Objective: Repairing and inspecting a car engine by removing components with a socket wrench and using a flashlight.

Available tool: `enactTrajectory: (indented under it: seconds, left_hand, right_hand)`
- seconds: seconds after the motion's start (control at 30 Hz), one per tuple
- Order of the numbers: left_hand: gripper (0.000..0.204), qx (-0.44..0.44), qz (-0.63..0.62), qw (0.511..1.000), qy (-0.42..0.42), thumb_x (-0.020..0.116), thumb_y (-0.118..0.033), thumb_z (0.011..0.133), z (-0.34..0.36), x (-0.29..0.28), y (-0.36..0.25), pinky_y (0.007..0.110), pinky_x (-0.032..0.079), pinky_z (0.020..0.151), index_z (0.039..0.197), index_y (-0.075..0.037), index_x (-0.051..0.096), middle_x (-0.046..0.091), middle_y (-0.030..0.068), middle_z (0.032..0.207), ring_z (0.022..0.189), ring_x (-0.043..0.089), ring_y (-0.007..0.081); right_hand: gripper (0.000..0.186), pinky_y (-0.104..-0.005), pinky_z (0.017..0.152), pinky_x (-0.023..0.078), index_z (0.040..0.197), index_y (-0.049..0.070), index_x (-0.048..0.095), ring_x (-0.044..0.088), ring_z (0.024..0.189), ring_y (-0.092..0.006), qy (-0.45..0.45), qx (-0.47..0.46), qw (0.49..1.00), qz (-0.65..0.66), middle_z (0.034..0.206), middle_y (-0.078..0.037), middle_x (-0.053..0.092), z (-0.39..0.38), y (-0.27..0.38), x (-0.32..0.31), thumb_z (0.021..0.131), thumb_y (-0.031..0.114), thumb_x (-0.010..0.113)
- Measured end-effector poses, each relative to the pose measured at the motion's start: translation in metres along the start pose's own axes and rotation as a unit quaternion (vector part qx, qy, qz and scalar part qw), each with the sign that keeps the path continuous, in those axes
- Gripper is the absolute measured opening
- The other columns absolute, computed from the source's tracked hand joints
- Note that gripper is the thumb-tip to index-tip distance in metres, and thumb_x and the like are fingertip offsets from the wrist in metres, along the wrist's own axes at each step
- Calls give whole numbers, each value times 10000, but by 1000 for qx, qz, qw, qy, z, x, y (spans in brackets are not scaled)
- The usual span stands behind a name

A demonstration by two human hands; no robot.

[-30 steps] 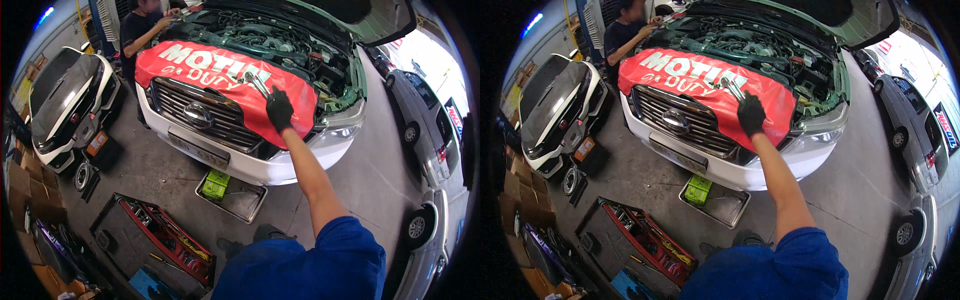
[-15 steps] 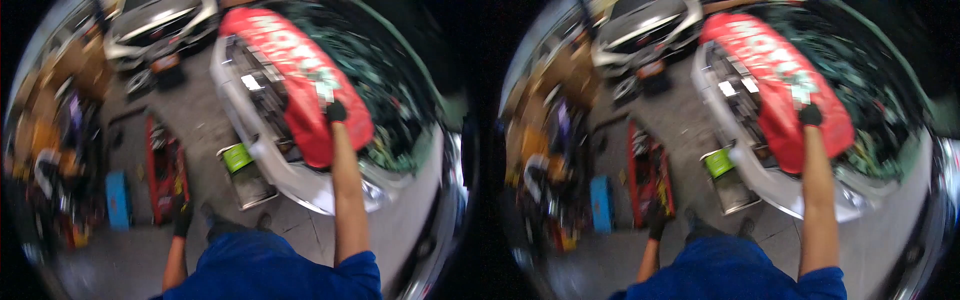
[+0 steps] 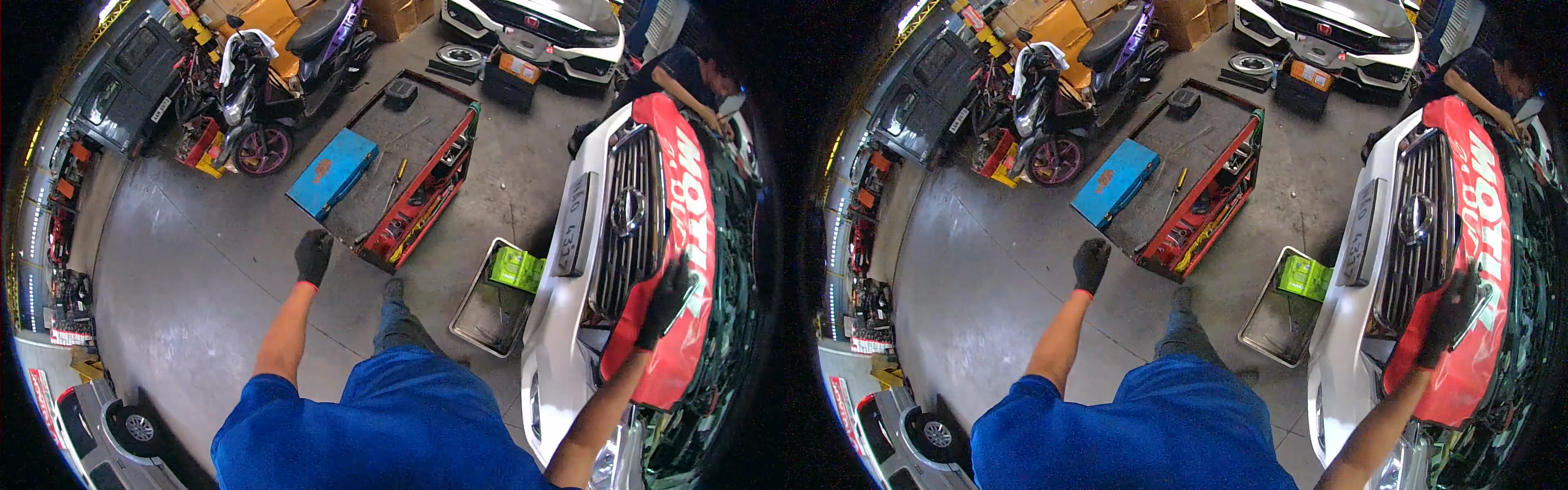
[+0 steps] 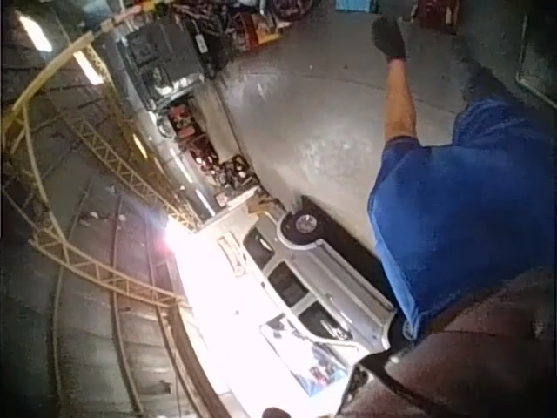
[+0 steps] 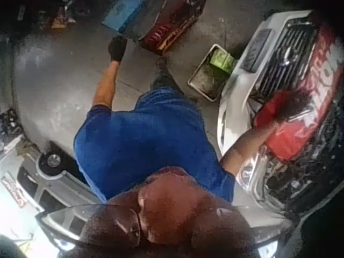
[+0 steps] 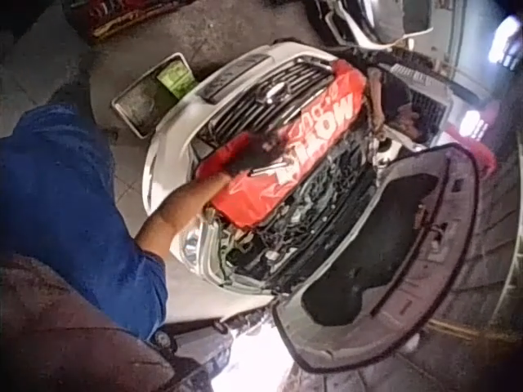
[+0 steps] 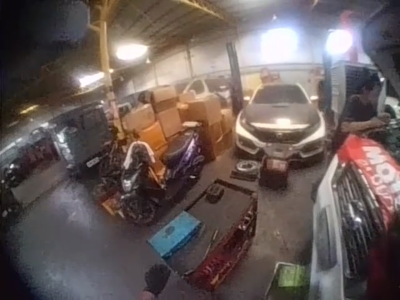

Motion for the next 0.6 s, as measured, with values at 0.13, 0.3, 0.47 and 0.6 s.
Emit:
enactTrajectory:
  seconds: [0.13,0.3,0.47,0.6]
  left_hand:
    - [228,164,48,984,47,642,-246,822,73,35,25,446,473,784,987,-92,674,639,150,1076,992,595,335]
    - [284,339,137,919,150,588,-174,830,109,82,35,460,450,846,1098,-86,626,592,164,1152,1064,541,340]
    - [243,297,136,911,252,499,-143,897,136,91,34,493,473,745,1082,7,549,572,166,1011,909,563,346]
    - [279,198,55,922,327,475,-183,933,142,103,41,521,485,735,1145,-3,504,557,205,1038,887,575,376]
  right_hand:
    - [392,-360,1088,379,1333,-1,527,533,1236,-255,169,-16,965,201,1337,-134,570,-43,206,52,948,73,533]
    - [298,-378,841,508,1162,82,675,677,951,-272,441,57,765,465,1089,-109,701,-102,468,74,923,247,609]
    - [243,-419,744,526,1055,77,708,672,854,-332,424,-80,737,520,944,-156,705,-95,645,112,928,236,576]
    - [265,-348,709,520,943,3,679,668,797,-212,506,234,473,682,864,-100,687,-88,708,228,948,241,564]
Point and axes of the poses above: each hand's wrist, its own z-axis towards the middle knuckle, its own x-axis out of the palm, y = z × x, the point moved 7 cm from there along z, towards the middle knuckle
